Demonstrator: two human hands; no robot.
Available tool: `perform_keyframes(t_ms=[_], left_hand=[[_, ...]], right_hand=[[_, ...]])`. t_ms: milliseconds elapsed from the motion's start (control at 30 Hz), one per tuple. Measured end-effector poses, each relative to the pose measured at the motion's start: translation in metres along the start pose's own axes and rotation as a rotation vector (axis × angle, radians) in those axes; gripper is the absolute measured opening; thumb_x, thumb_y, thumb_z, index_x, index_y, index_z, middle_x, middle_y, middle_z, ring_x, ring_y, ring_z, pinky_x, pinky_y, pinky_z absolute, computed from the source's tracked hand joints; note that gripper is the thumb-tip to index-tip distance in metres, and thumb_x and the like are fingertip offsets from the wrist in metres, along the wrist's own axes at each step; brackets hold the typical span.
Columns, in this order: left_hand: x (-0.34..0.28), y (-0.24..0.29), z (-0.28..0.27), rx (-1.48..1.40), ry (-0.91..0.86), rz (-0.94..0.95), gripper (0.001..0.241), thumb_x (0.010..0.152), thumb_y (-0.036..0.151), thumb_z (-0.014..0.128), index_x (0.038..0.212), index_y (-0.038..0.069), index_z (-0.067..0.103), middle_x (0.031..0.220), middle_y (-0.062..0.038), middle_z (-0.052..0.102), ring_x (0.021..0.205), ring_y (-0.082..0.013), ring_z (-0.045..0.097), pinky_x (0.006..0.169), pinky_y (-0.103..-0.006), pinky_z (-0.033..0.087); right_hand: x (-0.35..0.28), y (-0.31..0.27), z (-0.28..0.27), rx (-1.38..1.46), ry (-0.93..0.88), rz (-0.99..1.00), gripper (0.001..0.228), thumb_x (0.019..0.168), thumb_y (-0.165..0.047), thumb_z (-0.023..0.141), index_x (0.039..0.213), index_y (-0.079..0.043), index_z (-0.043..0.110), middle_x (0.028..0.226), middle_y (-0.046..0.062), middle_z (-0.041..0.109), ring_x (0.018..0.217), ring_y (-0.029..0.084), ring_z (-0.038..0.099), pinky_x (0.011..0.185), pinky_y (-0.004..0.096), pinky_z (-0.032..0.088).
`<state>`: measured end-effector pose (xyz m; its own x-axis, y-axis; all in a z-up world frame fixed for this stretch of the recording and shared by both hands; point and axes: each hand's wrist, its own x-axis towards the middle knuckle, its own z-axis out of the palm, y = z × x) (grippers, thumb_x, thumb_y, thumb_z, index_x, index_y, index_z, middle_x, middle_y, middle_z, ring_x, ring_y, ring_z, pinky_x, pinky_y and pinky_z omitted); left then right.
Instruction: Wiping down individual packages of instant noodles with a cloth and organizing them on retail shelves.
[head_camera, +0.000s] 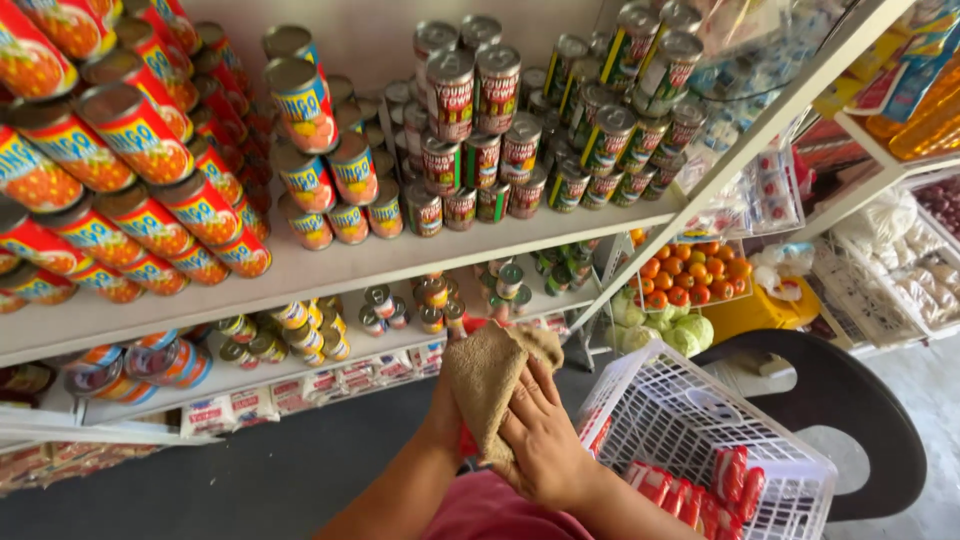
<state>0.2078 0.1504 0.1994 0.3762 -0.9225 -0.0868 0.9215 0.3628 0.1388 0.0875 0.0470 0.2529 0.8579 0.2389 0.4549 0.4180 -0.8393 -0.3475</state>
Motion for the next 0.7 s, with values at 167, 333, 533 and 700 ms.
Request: perform_keyframes(t_ms=[167,333,533,700], left_hand=[[-0.014,-0.021,-0.031,0.071,-0.018,-0.002,0.053,0.104,0.048,0.05,0.139,0.009,0.059,0.126,-0.011,0.069,0.108,-0.0219,0.068,0.097,-0.0416,0.055],[-0.037,0.0,0.017,0.508,-0.18,0.11,0.115,0.08,0.012,0.079,0.166,0.023,0.004,0.162,-0.018,0.035,0.139,-0.0341,0.044,0.11,-0.0456,0.04],[-0.046,0.007,-0.016,0.501,-0.049,-0.022,0.095,0.073,-0.003,0.062,0.159,0.016,0.026,0.142,-0.021,0.052,0.118,-0.031,0.056,0.096,-0.0401,0.048],[-0.049,0.015,-0.008,0.747,0.065,-0.095,0.066,0.076,0.0,0.072,0.139,-0.003,0.054,0.121,-0.019,0.069,0.104,-0.0255,0.066,0.091,-0.0347,0.053]], right_hand=[[0.021,0.022,-0.007,0.052,0.016,0.23,0.081,0.103,-0.058,0.025,0.156,0.003,0.034,0.165,0.03,0.026,0.158,0.046,0.012,0.125,0.06,0.003],[0.007,0.053,-0.01,0.835,-0.022,0.889,0.076,0.099,-0.053,0.029,0.149,0.002,0.046,0.154,0.019,0.048,0.14,0.029,0.045,0.118,0.042,0.031],[0.027,0.029,-0.025,0.81,-0.058,0.635,0.025,0.095,-0.005,0.055,0.116,0.002,0.065,0.097,0.007,0.068,0.079,0.015,0.057,0.07,0.028,0.049],[0.035,0.015,-0.023,0.494,0.065,0.391,0.015,0.087,0.0,0.062,0.101,-0.002,0.067,0.093,0.009,0.067,0.076,0.022,0.061,0.07,0.032,0.051]])
